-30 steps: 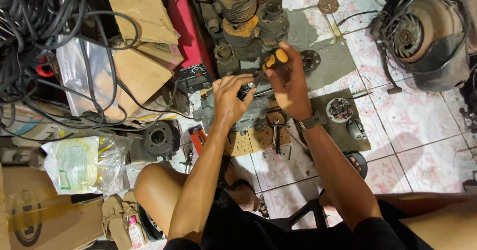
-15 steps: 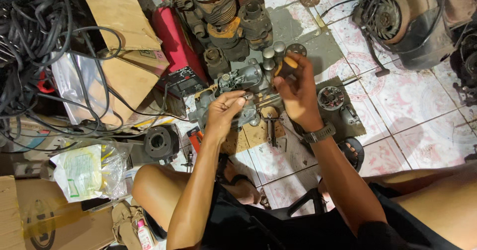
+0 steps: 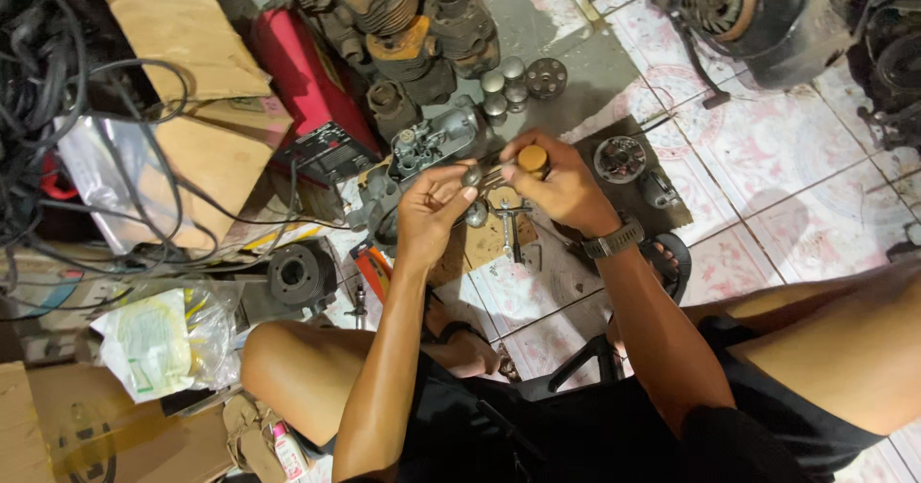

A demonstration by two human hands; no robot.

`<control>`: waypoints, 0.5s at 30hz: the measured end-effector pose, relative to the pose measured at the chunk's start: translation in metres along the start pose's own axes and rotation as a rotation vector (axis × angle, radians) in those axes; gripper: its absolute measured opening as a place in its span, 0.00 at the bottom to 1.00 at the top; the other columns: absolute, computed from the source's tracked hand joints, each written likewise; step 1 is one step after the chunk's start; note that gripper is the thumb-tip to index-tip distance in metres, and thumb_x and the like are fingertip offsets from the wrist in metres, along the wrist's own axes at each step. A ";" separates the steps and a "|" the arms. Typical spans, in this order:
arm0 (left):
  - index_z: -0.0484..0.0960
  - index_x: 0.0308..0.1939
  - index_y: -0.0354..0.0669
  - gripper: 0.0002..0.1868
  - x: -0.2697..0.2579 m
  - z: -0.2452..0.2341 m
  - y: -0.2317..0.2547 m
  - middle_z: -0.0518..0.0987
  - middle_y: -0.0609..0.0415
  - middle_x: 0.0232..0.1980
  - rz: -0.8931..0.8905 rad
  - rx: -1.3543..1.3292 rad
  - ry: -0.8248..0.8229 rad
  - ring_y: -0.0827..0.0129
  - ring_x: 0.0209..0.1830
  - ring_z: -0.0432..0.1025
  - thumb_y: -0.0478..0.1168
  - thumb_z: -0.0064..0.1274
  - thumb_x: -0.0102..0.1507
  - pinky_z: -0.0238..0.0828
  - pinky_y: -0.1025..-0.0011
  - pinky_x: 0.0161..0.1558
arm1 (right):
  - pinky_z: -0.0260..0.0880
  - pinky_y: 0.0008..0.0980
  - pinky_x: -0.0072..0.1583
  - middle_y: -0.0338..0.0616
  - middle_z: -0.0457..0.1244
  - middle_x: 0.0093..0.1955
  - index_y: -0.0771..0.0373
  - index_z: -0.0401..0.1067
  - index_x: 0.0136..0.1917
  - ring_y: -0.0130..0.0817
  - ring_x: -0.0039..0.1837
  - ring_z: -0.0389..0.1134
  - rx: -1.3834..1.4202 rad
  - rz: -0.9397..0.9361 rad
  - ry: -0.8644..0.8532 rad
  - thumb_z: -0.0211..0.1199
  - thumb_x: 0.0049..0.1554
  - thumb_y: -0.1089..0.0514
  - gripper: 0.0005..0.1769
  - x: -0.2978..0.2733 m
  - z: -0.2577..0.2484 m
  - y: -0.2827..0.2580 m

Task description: The person works on a disassembled engine block placed on a low stool. They use a screwdriver to adjust internal components, then switch to a wrench to tighten bolts on the engine casing. The person also handles small metal parts and tools scattered on the floor.

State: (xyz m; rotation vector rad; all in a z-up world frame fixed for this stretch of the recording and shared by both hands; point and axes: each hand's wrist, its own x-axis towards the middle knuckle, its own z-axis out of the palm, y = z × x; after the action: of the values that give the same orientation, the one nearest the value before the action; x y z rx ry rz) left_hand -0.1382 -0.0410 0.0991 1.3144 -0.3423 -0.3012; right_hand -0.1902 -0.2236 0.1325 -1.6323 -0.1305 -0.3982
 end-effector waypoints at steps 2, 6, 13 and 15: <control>0.77 0.47 0.34 0.16 0.000 0.007 -0.001 0.78 0.44 0.51 0.009 0.023 -0.010 0.69 0.45 0.75 0.25 0.57 0.55 0.74 0.76 0.48 | 0.60 0.23 0.36 0.45 0.62 0.28 0.69 0.71 0.47 0.25 0.33 0.61 -0.017 0.027 0.025 0.63 0.50 0.67 0.10 -0.002 -0.002 -0.005; 0.78 0.46 0.36 0.15 -0.001 0.020 0.000 0.78 0.45 0.50 0.052 0.152 -0.052 0.71 0.44 0.75 0.25 0.57 0.55 0.74 0.77 0.46 | 0.61 0.17 0.38 0.41 0.64 0.31 0.66 0.72 0.46 0.21 0.35 0.63 0.044 0.132 0.075 0.66 0.49 0.67 0.10 -0.004 -0.003 -0.005; 0.79 0.46 0.39 0.17 0.005 0.039 0.006 0.79 0.44 0.49 0.108 0.345 -0.103 0.60 0.45 0.76 0.25 0.58 0.55 0.74 0.66 0.48 | 0.61 0.30 0.43 0.48 0.65 0.40 0.66 0.73 0.44 0.32 0.40 0.62 -0.133 -0.035 0.042 0.68 0.49 0.69 0.08 -0.001 -0.019 0.007; 0.78 0.47 0.37 0.17 0.009 0.042 0.008 0.78 0.41 0.48 0.112 0.470 -0.147 0.52 0.45 0.76 0.25 0.57 0.55 0.75 0.60 0.50 | 0.61 0.33 0.42 0.52 0.63 0.39 0.68 0.71 0.43 0.38 0.41 0.63 -0.198 -0.067 -0.006 0.70 0.48 0.68 0.10 -0.001 -0.024 0.010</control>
State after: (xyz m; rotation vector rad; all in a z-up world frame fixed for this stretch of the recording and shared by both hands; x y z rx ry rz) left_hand -0.1476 -0.0801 0.1171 1.7303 -0.6359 -0.2303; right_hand -0.1923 -0.2483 0.1235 -1.8277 -0.1543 -0.4695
